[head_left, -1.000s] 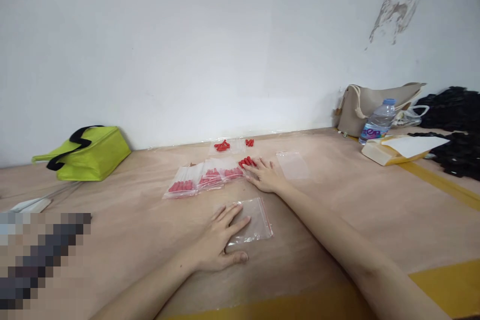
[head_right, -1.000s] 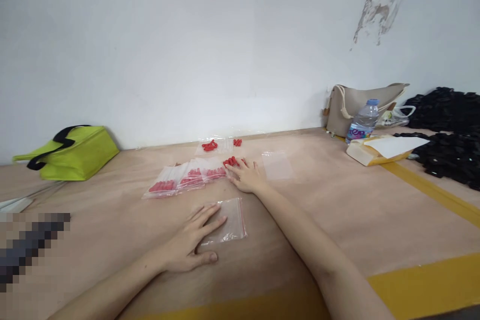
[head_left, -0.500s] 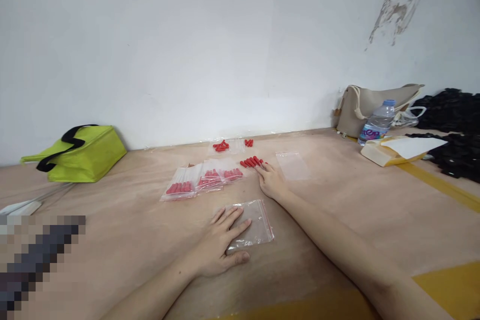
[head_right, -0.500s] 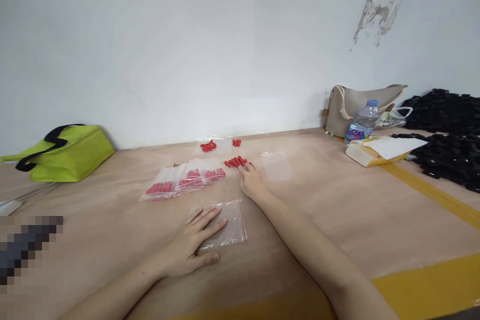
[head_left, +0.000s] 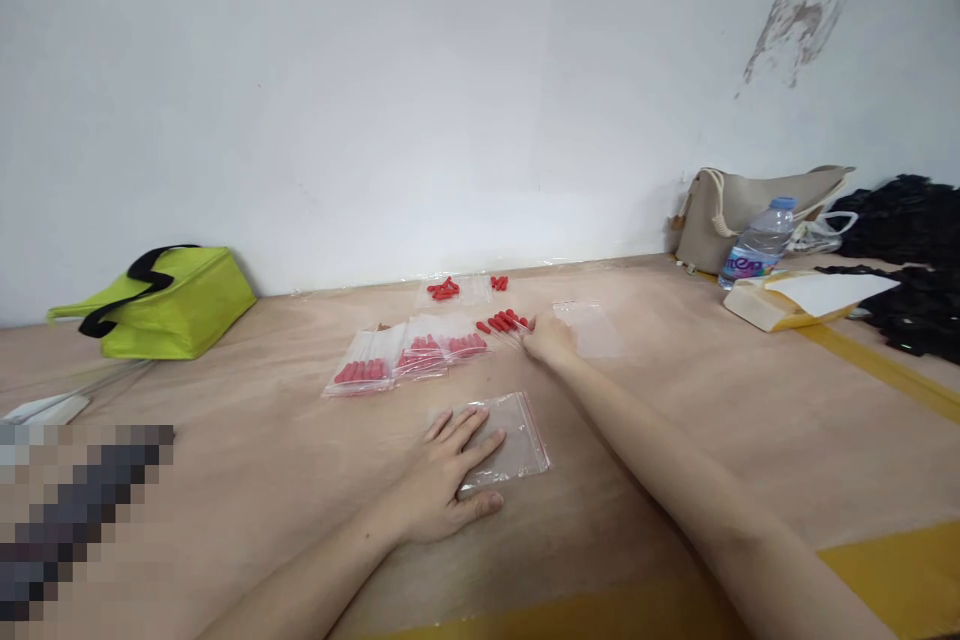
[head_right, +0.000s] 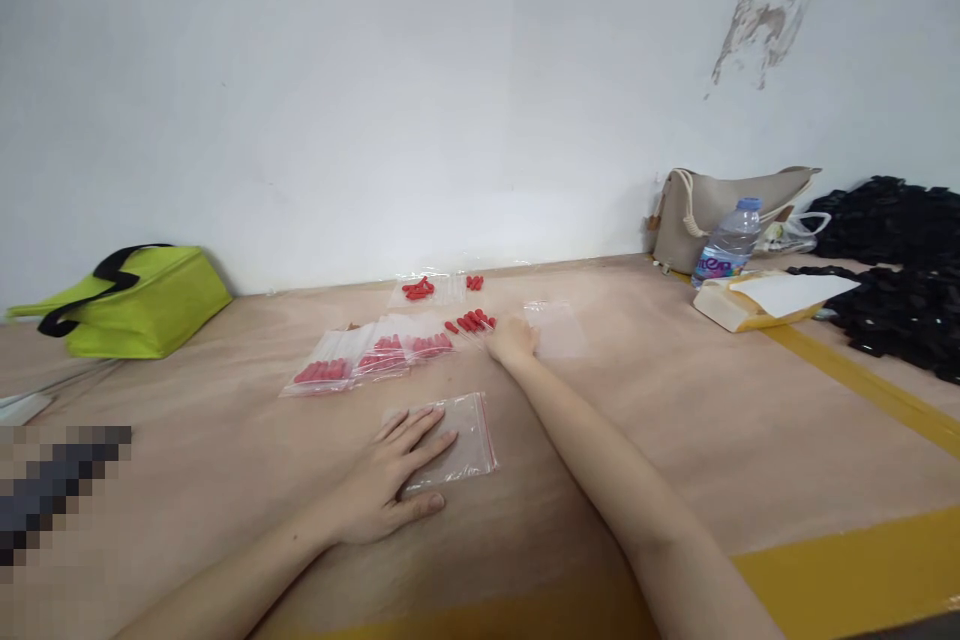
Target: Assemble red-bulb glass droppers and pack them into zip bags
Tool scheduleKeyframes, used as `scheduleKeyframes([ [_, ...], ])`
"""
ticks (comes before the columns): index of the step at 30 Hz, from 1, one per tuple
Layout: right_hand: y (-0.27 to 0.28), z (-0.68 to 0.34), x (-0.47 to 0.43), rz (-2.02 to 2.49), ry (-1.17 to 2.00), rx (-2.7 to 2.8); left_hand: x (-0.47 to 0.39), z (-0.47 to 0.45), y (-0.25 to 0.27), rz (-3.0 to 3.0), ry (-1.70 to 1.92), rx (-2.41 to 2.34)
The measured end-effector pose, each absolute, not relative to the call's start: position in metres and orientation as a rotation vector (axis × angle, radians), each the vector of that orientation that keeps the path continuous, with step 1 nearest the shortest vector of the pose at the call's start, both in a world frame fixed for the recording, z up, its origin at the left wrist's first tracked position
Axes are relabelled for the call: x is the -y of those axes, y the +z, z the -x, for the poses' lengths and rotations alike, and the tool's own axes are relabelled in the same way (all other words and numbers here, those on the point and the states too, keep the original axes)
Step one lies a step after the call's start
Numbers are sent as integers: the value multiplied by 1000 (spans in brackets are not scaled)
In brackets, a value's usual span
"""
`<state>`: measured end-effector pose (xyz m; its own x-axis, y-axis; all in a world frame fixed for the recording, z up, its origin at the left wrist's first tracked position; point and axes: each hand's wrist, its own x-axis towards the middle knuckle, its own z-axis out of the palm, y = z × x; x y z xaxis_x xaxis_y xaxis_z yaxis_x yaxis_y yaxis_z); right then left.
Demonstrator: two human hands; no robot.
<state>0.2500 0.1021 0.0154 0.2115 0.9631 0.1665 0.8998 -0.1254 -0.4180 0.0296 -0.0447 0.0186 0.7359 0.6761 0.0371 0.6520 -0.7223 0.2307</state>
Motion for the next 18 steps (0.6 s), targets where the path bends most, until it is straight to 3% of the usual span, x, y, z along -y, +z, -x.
scheduleKeyframes([
  [9,23,-275,-84,1933,104,1699,44,-30,18,-2727,171,-1056],
  [18,-4,-313,-18,1236,737,1643,42,-36,16,-2700,231,-1059],
])
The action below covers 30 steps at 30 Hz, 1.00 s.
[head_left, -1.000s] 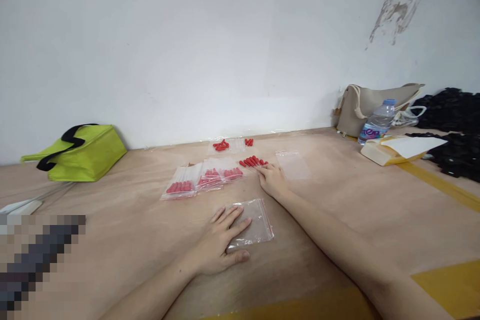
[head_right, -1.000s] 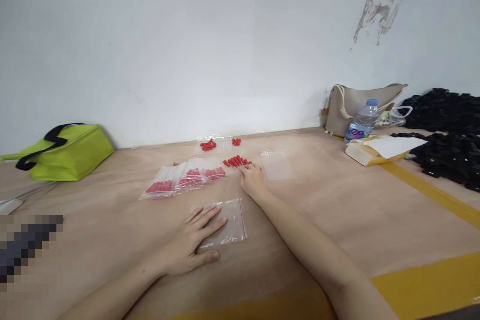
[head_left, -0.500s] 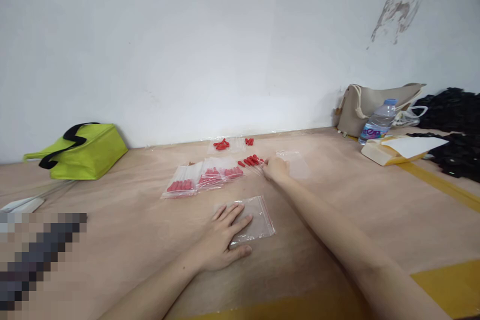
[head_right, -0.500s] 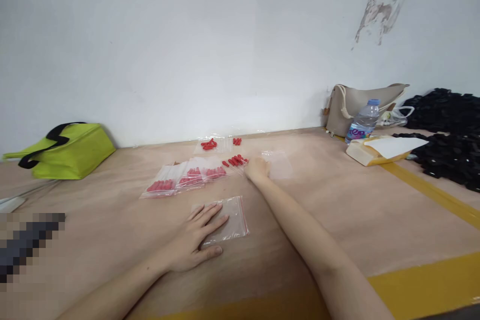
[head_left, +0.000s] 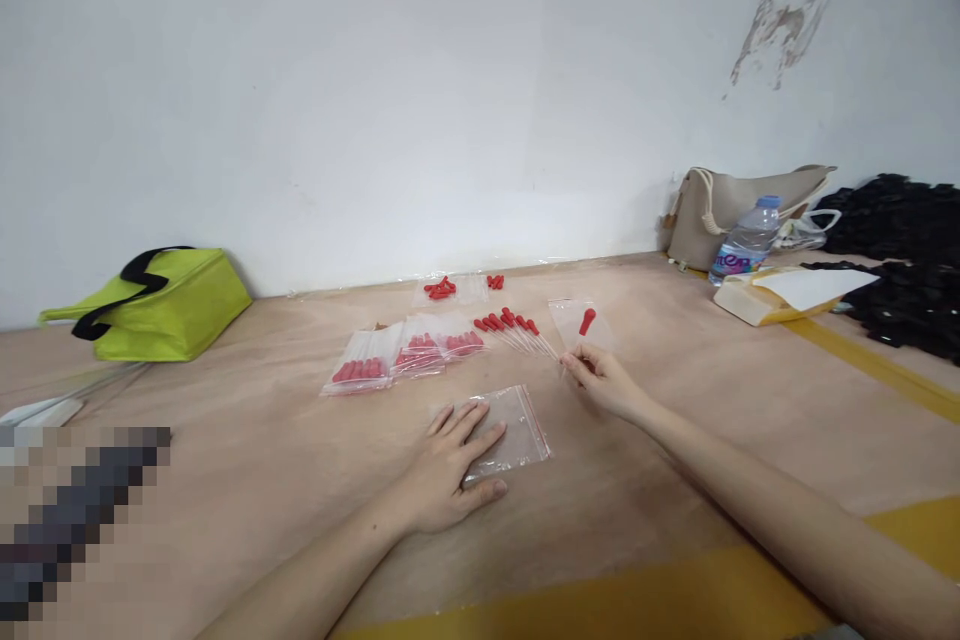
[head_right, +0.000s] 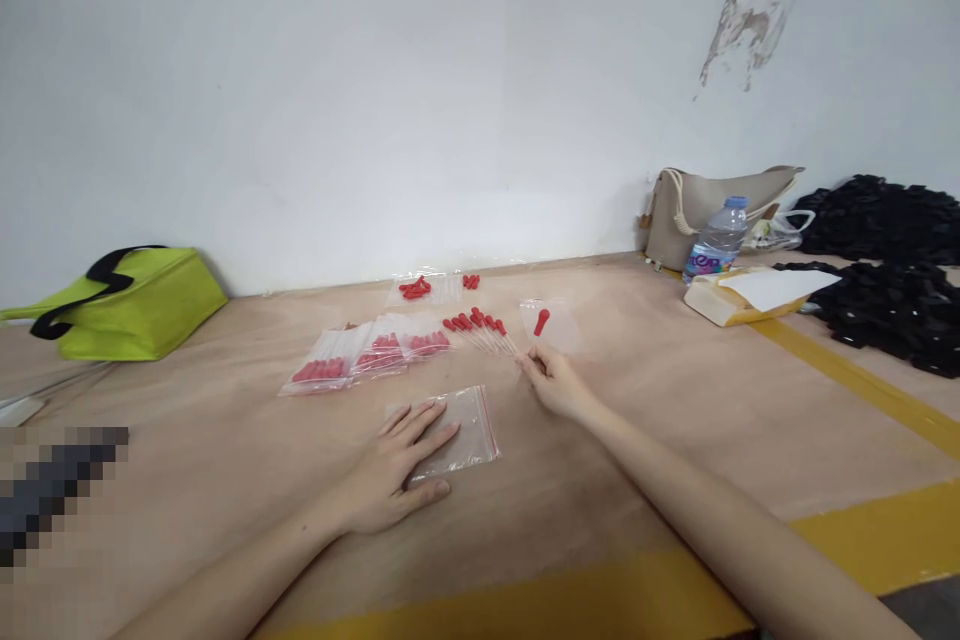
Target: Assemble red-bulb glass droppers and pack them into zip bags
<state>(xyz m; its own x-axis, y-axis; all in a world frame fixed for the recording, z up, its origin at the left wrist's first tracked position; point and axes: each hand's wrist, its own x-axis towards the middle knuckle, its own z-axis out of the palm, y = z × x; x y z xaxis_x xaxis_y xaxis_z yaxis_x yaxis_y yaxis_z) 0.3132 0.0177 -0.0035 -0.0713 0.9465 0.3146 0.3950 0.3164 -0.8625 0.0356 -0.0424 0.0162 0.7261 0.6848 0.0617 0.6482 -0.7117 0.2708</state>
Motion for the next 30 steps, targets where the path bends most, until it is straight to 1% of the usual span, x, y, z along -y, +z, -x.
scheduleKeyframes([
  [3,-8,-304,-1,1131,966,1462,42,-37,15,-2702,251,-1049],
  [5,-10,-296,5,1084,1064,1302,42,-38,15,-2707,244,-1054],
  [8,-12,-286,8,1037,1138,1157,42,-38,16,-2716,221,-1068],
  [14,-12,-282,7,999,1315,1112,42,-37,16,-2732,223,-1063],
  [22,-21,-284,-1,974,1168,975,41,-37,14,-2746,220,-1064],
  [26,-20,-282,1,980,1080,1000,42,-37,15,-2745,207,-1072],
  [30,-18,-280,1,1019,1088,1029,42,-37,15,-2744,227,-1067],
])
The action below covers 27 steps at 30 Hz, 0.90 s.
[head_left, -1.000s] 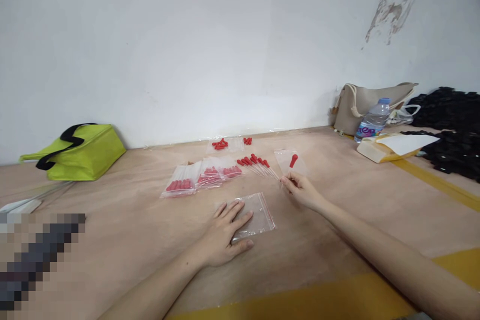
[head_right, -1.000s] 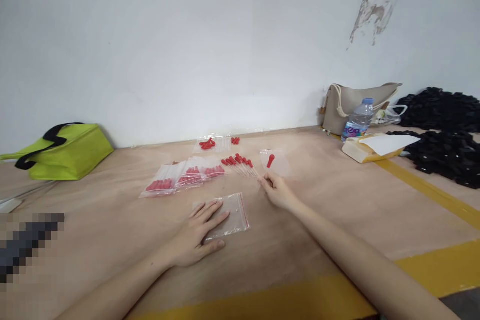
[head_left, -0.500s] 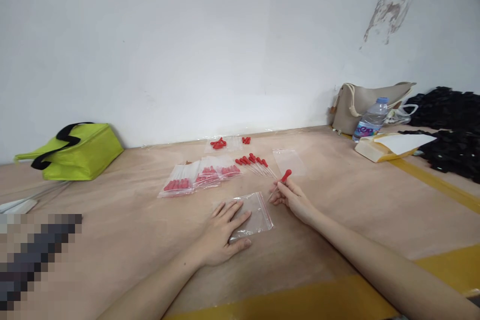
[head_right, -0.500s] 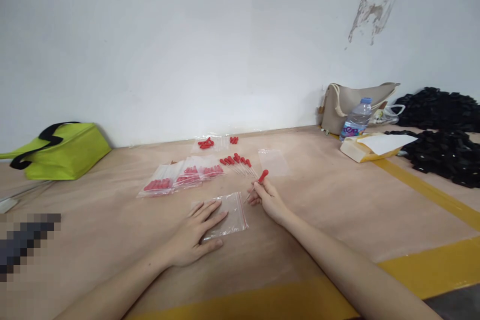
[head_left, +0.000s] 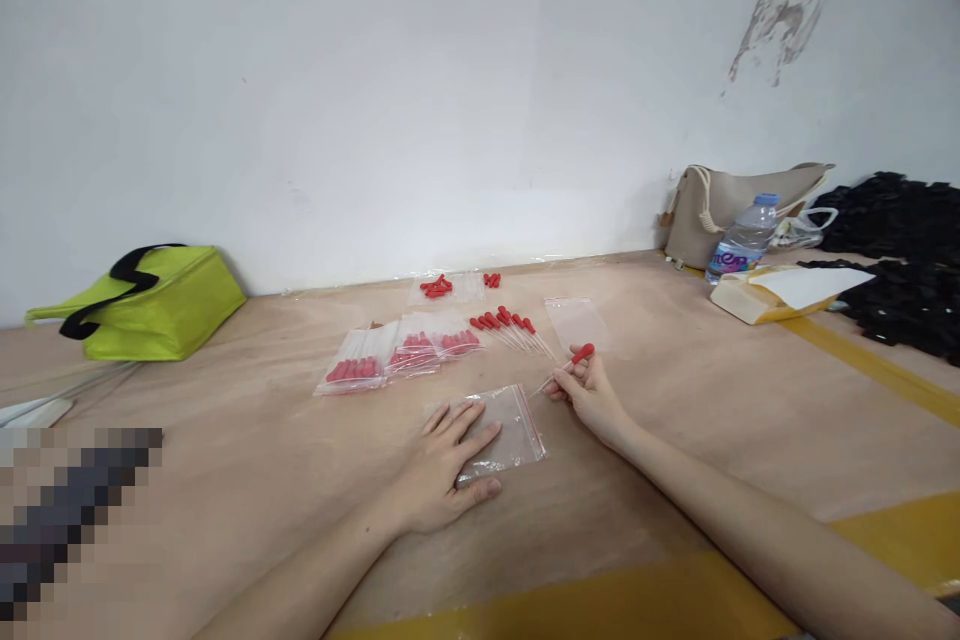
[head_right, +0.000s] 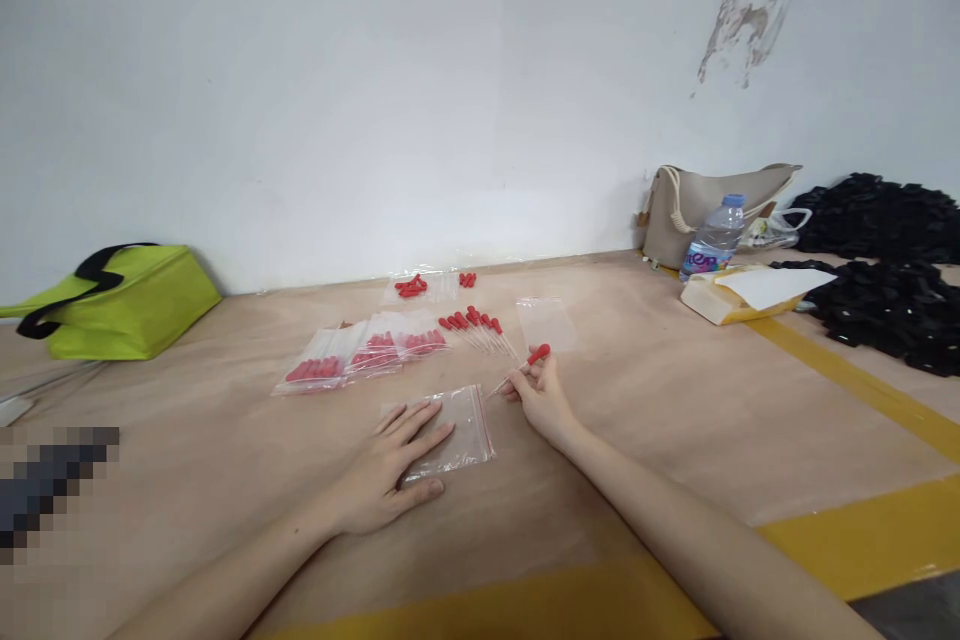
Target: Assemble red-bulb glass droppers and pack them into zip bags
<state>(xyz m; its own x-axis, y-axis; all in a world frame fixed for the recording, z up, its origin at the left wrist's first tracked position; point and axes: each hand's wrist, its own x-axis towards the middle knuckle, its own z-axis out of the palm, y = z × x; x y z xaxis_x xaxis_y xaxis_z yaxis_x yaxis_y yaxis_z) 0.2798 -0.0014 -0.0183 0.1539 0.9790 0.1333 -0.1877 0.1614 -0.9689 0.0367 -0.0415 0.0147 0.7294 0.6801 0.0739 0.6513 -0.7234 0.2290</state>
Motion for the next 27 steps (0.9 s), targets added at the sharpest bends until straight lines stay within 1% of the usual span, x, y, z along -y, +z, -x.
scheduleKeyframes([
  [8,-10,-278,5,1008,1217,986,42,-37,16,-2742,186,-1078],
  [13,-6,-282,8,895,1483,921,42,-37,16,-2745,180,-1082],
  [15,-7,-284,8,847,1524,879,41,-37,16,-2746,182,-1082],
  [19,-9,-285,7,881,1496,898,41,-37,17,-2730,201,-1077],
  [27,-12,-284,12,985,1391,1146,41,-36,13,-2695,299,-1099],
])
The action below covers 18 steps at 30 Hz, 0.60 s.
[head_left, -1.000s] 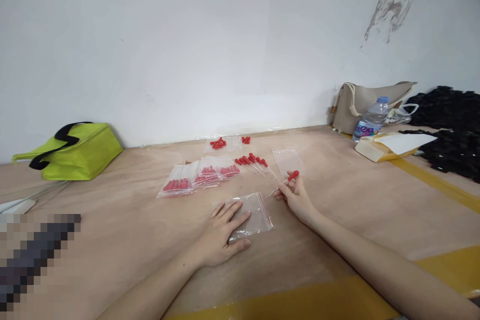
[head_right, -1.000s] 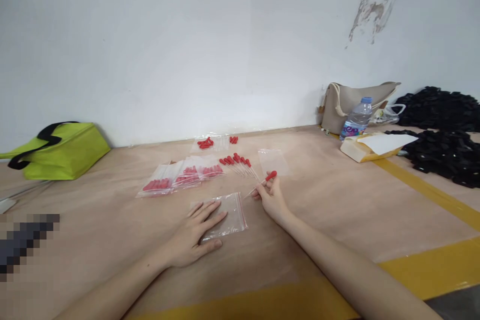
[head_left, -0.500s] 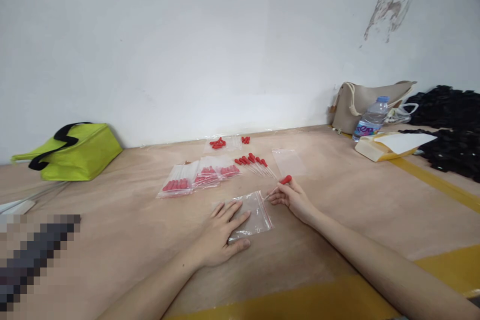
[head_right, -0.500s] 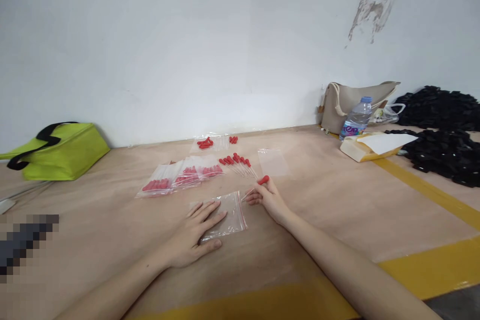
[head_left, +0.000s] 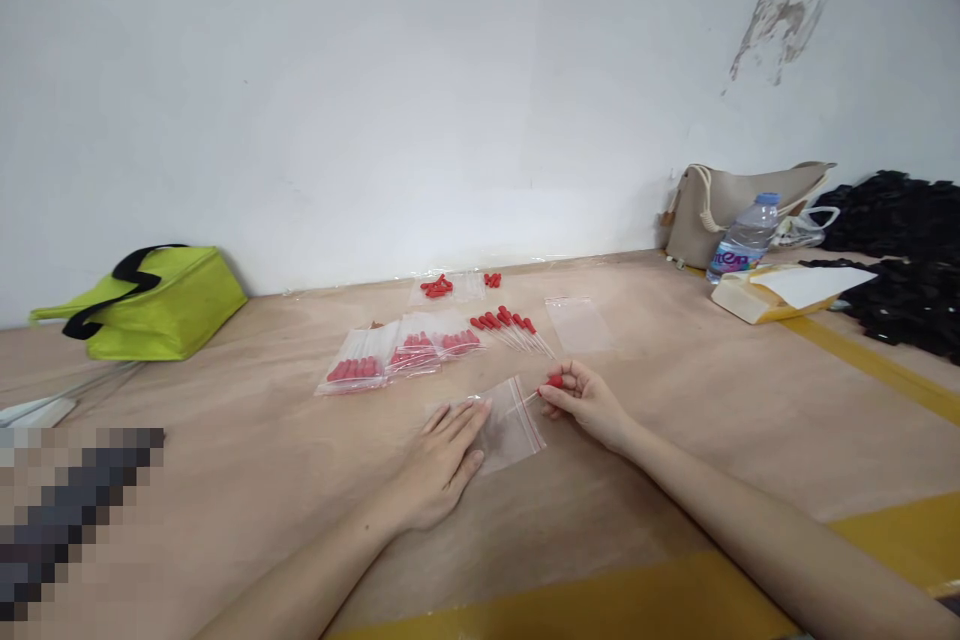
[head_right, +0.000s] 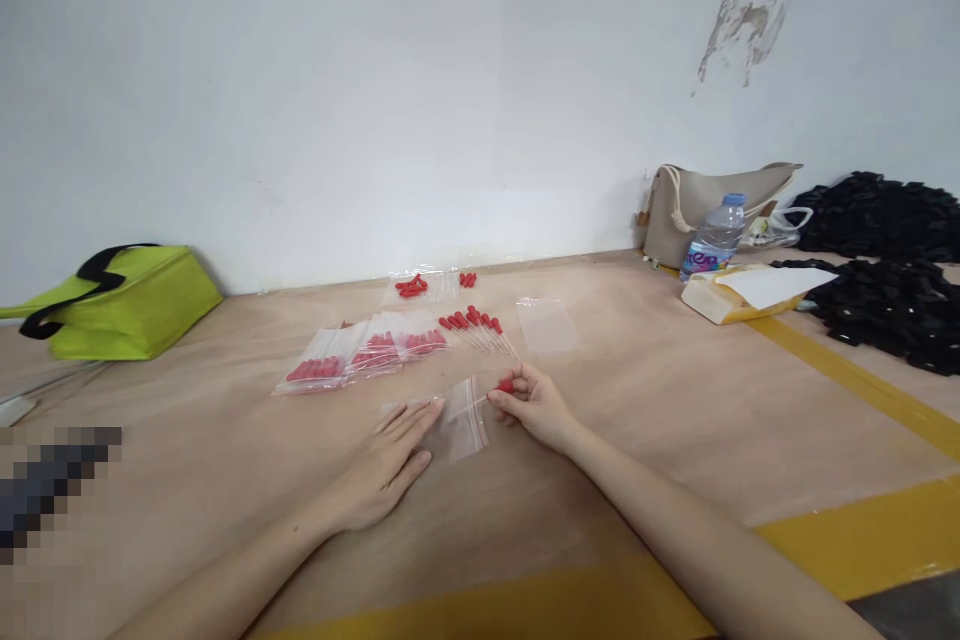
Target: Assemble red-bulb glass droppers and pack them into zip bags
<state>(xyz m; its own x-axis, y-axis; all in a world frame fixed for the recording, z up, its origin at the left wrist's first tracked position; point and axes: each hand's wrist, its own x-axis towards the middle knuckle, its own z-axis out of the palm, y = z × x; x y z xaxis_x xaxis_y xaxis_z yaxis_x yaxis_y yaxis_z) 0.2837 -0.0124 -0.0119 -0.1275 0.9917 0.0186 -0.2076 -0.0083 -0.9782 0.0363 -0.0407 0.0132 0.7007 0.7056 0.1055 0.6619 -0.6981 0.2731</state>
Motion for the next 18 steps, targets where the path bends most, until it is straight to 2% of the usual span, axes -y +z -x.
scheduleKeyframes([
  [3,-13,-284,15,985,1432,1295,41,-36,13,-2703,306,-1093],
  [10,-8,-278,20,646,1646,1440,41,-37,13,-2712,305,-1082],
  [18,-5,-276,21,722,1596,1488,41,-39,14,-2696,298,-1099],
])
